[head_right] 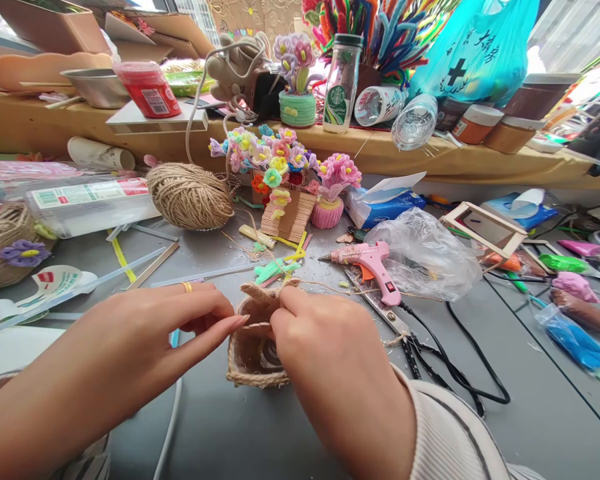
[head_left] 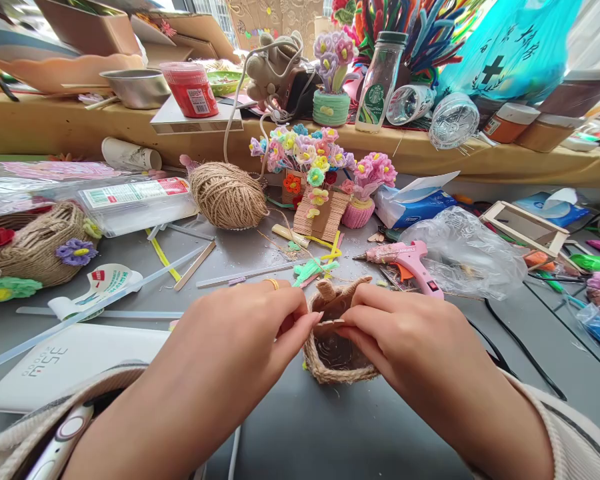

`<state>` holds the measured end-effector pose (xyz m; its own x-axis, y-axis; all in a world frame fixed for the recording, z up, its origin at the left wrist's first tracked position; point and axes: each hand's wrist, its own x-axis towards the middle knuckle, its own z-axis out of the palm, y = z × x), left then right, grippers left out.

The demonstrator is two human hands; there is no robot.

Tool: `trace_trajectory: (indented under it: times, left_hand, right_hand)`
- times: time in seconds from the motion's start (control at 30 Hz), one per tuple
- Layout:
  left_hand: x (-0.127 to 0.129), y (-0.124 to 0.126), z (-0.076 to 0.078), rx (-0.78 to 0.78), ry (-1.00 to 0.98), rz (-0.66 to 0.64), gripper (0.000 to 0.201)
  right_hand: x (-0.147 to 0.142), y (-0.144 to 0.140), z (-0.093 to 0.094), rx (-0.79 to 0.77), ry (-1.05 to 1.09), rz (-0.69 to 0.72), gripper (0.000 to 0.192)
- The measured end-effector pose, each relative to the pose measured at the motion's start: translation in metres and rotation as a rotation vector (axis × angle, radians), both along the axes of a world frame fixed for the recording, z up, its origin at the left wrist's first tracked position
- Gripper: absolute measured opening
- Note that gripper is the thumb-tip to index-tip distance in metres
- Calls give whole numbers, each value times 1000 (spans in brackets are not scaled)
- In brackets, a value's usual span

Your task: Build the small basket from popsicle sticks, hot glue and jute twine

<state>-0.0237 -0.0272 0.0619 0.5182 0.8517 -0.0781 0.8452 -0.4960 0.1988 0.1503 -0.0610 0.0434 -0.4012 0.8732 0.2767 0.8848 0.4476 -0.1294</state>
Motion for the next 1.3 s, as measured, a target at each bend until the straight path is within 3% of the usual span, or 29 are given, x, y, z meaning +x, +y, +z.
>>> trace_trajectory:
  times: [1.3]
  left_hand:
    - [-1,-6,-2,38,-36,-25,26]
  right_hand:
    - [-3,0,-2,38,40,22,7]
